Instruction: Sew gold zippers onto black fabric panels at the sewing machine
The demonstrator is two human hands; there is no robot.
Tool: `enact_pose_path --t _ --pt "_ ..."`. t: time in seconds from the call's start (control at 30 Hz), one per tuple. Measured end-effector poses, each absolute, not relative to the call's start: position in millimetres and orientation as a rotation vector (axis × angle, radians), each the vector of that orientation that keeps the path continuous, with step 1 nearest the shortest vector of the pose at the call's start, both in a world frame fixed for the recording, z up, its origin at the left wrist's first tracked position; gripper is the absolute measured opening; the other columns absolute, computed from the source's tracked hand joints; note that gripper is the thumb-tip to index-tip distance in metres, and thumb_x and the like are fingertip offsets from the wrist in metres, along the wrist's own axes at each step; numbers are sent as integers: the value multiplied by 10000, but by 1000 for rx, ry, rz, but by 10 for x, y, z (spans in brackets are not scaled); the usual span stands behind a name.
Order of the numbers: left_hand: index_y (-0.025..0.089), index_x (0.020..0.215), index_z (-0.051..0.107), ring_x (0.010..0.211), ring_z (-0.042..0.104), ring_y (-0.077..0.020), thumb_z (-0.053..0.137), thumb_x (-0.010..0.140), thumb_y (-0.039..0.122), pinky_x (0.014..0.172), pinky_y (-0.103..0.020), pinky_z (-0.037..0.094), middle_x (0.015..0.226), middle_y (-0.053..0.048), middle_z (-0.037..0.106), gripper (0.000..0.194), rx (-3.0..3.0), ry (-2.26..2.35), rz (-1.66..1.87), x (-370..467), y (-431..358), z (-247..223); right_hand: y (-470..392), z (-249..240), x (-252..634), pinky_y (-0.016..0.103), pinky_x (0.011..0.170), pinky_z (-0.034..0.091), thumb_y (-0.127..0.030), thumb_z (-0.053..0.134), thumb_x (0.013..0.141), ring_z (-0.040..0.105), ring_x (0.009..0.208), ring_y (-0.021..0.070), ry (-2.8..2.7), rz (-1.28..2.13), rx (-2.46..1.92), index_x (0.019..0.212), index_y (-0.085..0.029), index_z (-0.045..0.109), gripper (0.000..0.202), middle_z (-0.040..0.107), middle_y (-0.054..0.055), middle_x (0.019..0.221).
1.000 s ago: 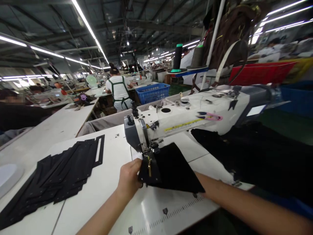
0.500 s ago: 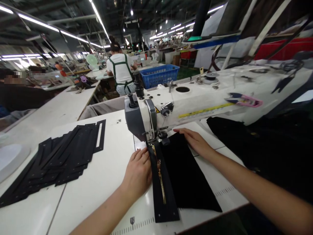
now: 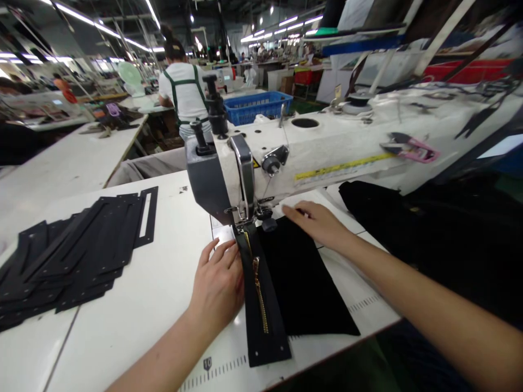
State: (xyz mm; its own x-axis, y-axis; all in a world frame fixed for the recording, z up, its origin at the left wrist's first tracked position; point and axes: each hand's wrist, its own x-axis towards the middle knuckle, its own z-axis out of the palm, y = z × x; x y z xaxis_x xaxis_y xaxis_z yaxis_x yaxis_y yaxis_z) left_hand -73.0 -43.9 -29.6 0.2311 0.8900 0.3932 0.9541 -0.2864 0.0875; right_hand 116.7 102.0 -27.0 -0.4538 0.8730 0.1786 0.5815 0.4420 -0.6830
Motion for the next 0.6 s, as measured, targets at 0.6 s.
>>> enact_pose_path --t 0.6 --pt "69 1086 505 1057 499 -268 453 779 97 891 -459 454 1140 -176 526 312 -2285 -1774 -762 -805 -459 -422 428 -458 826 378 983 379 -189 373 893 444 1156 236 -2521 187 -529 1138 -17 532 339 544 165 1189"
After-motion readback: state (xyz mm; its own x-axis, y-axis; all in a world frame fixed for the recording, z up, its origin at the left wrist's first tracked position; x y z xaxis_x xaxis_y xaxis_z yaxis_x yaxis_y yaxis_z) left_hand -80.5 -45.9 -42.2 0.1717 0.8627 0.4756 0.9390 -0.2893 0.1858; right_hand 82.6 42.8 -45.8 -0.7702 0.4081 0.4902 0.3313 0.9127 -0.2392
